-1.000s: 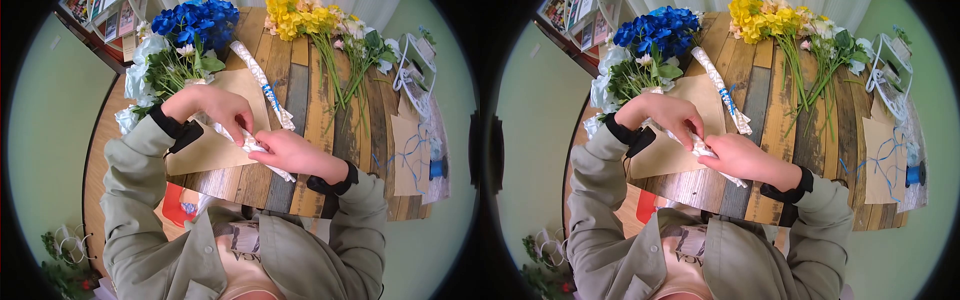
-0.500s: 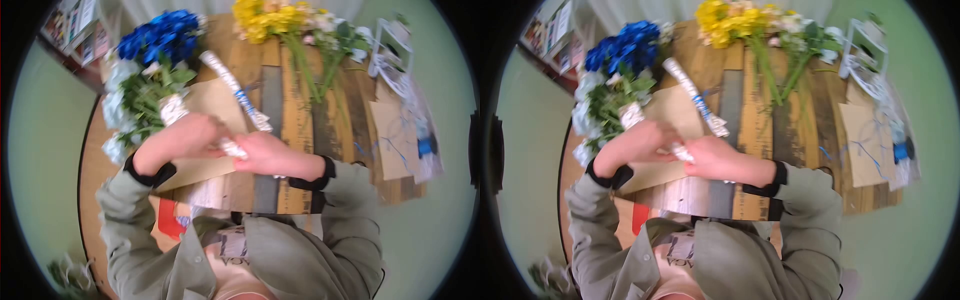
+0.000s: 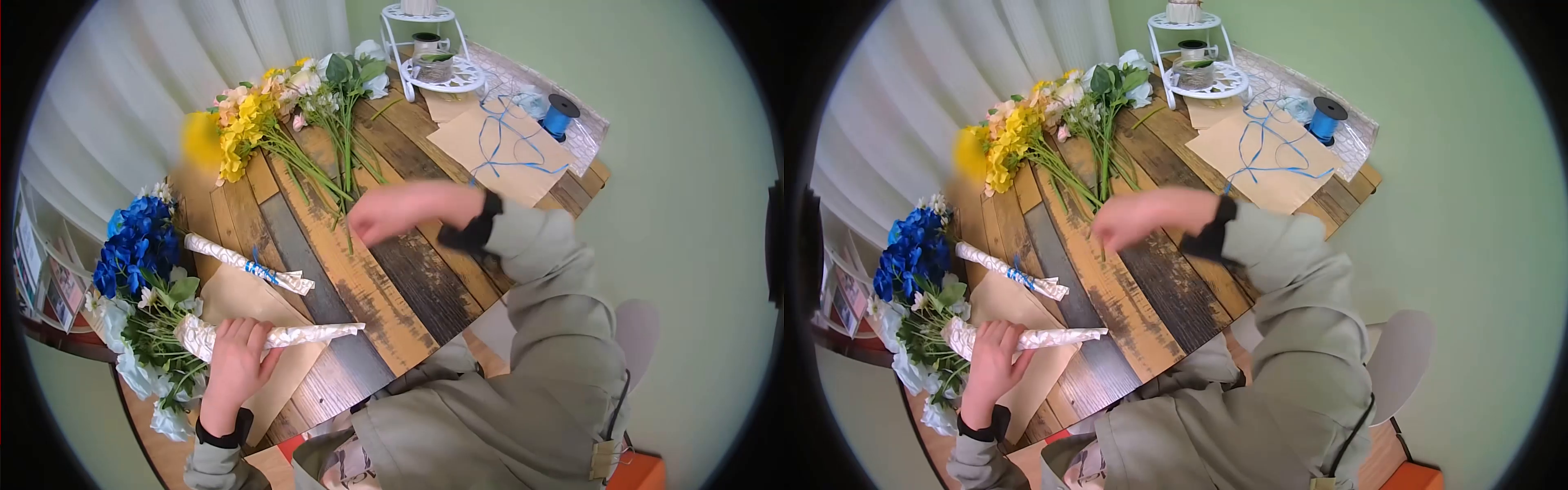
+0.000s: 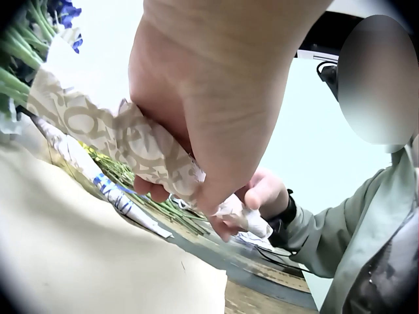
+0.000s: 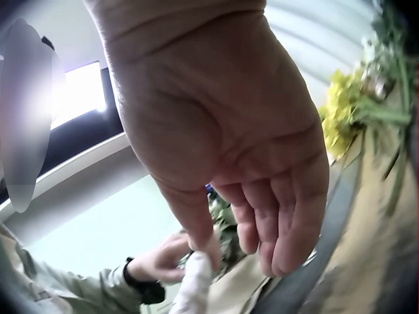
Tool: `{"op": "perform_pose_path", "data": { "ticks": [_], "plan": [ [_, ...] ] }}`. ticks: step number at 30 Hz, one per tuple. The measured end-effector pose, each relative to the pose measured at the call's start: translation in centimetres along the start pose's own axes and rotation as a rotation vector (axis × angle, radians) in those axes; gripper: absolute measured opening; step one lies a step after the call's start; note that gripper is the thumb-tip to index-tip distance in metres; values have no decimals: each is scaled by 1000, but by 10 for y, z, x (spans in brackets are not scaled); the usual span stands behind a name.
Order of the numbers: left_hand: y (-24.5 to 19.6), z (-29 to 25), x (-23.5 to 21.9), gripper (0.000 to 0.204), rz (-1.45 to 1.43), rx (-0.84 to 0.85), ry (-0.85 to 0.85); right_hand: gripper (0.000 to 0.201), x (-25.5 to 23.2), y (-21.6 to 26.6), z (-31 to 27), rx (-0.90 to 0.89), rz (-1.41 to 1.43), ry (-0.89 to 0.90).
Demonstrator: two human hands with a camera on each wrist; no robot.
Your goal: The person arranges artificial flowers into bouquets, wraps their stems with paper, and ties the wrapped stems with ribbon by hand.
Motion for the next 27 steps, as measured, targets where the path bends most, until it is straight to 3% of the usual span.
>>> {"op": "perform_pose_path", "data": {
  "ticks": [1, 2, 3, 5, 8, 10, 13, 15, 17, 19, 21, 22, 24, 27],
  "plan": [
    [1, -1, 1, 29, -12, 2, -4, 13, -21, -40, -22, 103, -328, -163],
    [3, -2, -1, 29, -24, -8, -13, 14, -30, -82, -43, 308, -585, -119],
    [6, -2, -2, 29, -37, -19, -29, 16, -40, -87, -76, 414, -605, -97],
    [9, -1, -3, 29, -51, -22, -55, 13, -31, -114, -115, 414, -318, -102],
    [13, 1, -4, 28, -90, -31, -96, 13, -10, -125, -141, 337, -194, -151],
    [16, 1, -6, 28, -107, -64, -111, 8, -1, -118, -145, 375, -234, -103],
    [17, -1, -9, 28, -111, -57, -134, 8, 6, -132, -148, 358, -352, -173],
    [17, -3, -12, 28, -112, -60, -149, 11, -5, -138, -148, 301, -424, -343],
    [18, -5, -14, 28, -136, -61, -141, 12, -43, -121, -148, 371, -333, -583],
    [18, -5, -15, 28, -140, -68, -152, 12, -93, -89, -149, 319, -46, -956],
    [18, -5, -16, 28, -144, -78, -163, 8, -137, -34, -151, 98, -154, -1265],
    [17, -5, -16, 29, -140, -71, -163, 8, -147, -14, -145, 85, -157, -1254],
    [19, -4, -18, 30, -135, -83, -179, 11, -160, 28, -124, -292, 289, -1135],
    [24, -7, -15, 40, -152, -73, -145, 12, -148, 80, -91, -382, 425, -912]
  ]
}}
Point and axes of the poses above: each hand's wrist, its own z-axis towards the middle knuckle, its own x-axis out of the palm, y = z × x, the point moved 6 cm from there along z, towards the middle knuckle, and after that the axes turned 5 degrees about -x, right-handed, at the moved point
